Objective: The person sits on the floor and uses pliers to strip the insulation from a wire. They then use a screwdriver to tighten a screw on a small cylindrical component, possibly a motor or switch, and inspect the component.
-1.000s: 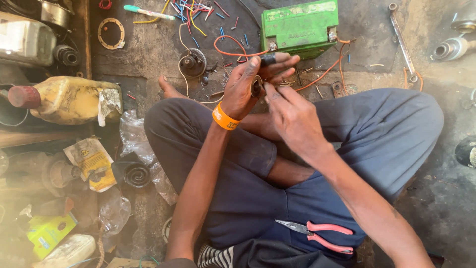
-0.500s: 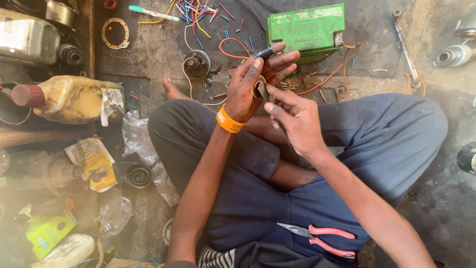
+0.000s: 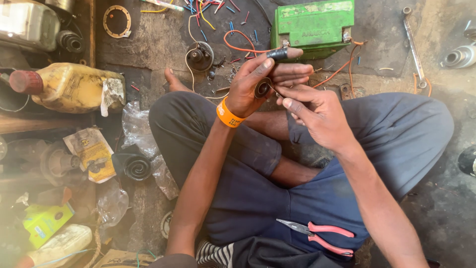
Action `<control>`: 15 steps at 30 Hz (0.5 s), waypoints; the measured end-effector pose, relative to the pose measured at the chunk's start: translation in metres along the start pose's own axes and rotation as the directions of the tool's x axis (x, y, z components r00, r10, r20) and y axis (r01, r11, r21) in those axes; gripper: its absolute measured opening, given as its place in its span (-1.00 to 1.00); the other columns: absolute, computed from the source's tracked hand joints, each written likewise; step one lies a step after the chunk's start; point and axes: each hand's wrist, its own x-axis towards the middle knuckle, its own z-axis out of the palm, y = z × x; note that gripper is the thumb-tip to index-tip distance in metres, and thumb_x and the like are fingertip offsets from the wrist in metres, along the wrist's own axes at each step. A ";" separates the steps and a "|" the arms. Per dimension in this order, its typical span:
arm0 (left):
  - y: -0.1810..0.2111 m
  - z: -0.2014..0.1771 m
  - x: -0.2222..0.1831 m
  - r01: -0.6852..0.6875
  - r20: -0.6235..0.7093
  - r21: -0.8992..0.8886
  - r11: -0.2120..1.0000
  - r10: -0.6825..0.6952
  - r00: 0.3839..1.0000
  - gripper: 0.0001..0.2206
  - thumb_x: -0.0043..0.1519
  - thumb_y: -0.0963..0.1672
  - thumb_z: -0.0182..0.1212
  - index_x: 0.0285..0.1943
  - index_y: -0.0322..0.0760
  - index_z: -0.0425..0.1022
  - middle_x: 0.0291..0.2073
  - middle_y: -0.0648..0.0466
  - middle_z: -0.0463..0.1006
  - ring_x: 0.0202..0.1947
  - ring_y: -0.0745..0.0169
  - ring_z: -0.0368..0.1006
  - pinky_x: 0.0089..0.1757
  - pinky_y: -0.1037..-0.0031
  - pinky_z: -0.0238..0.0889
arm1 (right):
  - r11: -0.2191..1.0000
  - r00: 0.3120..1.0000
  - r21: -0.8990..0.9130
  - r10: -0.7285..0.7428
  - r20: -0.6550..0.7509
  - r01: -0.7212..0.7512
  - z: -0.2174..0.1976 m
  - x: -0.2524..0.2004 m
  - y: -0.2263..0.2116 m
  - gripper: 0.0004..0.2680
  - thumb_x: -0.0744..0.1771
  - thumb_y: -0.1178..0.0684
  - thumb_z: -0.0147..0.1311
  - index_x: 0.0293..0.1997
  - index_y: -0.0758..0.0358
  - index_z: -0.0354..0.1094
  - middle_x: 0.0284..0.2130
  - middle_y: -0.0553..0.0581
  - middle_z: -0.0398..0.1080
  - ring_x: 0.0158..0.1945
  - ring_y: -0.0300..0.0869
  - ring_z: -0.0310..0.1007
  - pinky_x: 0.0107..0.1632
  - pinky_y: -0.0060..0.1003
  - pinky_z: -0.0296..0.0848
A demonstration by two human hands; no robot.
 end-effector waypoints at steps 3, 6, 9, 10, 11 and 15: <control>-0.002 -0.002 0.000 0.010 0.021 0.073 0.997 -0.012 1.000 -0.52 0.57 -0.06 -0.15 0.50 -0.63 0.15 0.19 -0.34 0.50 0.28 -0.12 0.44 0.30 0.17 0.30 | 0.997 1.000 -0.075 -0.008 -0.006 0.008 0.000 -0.004 -0.003 -0.74 0.41 0.15 0.09 0.25 0.35 0.43 -0.17 -0.01 0.45 -0.39 -0.43 0.17 -0.37 -0.51 0.22; -0.001 -0.003 0.000 0.034 0.007 0.128 0.991 -0.035 0.999 -0.52 0.57 -0.06 -0.12 0.49 -0.64 0.17 0.18 -0.30 0.52 0.28 -0.06 0.44 0.30 0.21 0.30 | 0.998 0.998 -0.043 -0.052 -0.037 0.051 0.008 -0.006 -0.001 -0.74 0.40 0.18 0.08 0.24 0.36 0.41 -0.14 -0.06 0.36 -0.39 -0.45 0.13 -0.39 -0.50 0.17; 0.001 -0.001 0.001 0.036 -0.017 0.186 0.982 -0.033 0.999 -0.51 0.57 -0.05 -0.11 0.49 -0.64 0.18 0.17 -0.29 0.53 0.28 -0.04 0.44 0.30 0.24 0.30 | 0.993 0.991 -0.063 -0.104 -0.079 0.099 0.018 -0.006 0.001 -0.75 0.40 0.20 0.08 0.25 0.37 0.40 -0.22 -0.06 0.30 -0.38 -0.45 0.16 -0.37 -0.49 0.21; 0.001 0.000 0.001 0.033 -0.024 0.207 0.978 -0.029 0.999 -0.51 0.57 -0.05 -0.12 0.50 -0.63 0.18 0.17 -0.30 0.53 0.28 -0.03 0.44 0.30 0.24 0.30 | 0.993 0.991 -0.064 -0.104 -0.089 0.098 0.019 -0.006 0.002 -0.75 0.40 0.21 0.08 0.25 0.37 0.40 -0.23 -0.07 0.29 -0.39 -0.45 0.16 -0.37 -0.49 0.21; 0.001 0.001 0.000 0.031 -0.030 0.228 0.973 -0.024 0.999 -0.51 0.57 -0.04 -0.12 0.50 -0.63 0.18 0.17 -0.30 0.53 0.28 -0.03 0.44 0.30 0.25 0.30 | 0.993 0.990 -0.065 -0.103 -0.098 0.097 0.021 -0.006 0.002 -0.75 0.40 0.21 0.08 0.24 0.37 0.40 -0.24 -0.07 0.29 -0.39 -0.45 0.17 -0.38 -0.49 0.22; -0.001 0.003 0.001 0.001 -0.073 0.152 0.988 0.011 0.997 -0.52 0.57 -0.06 -0.11 0.51 -0.62 0.16 0.24 -0.32 0.47 0.27 -0.05 0.44 0.31 0.24 0.29 | 0.992 0.983 -0.035 -0.124 -0.131 0.121 0.024 -0.005 0.007 -0.74 0.39 0.24 0.10 0.25 0.39 0.40 -0.27 -0.06 0.29 -0.41 -0.44 0.18 -0.39 -0.49 0.22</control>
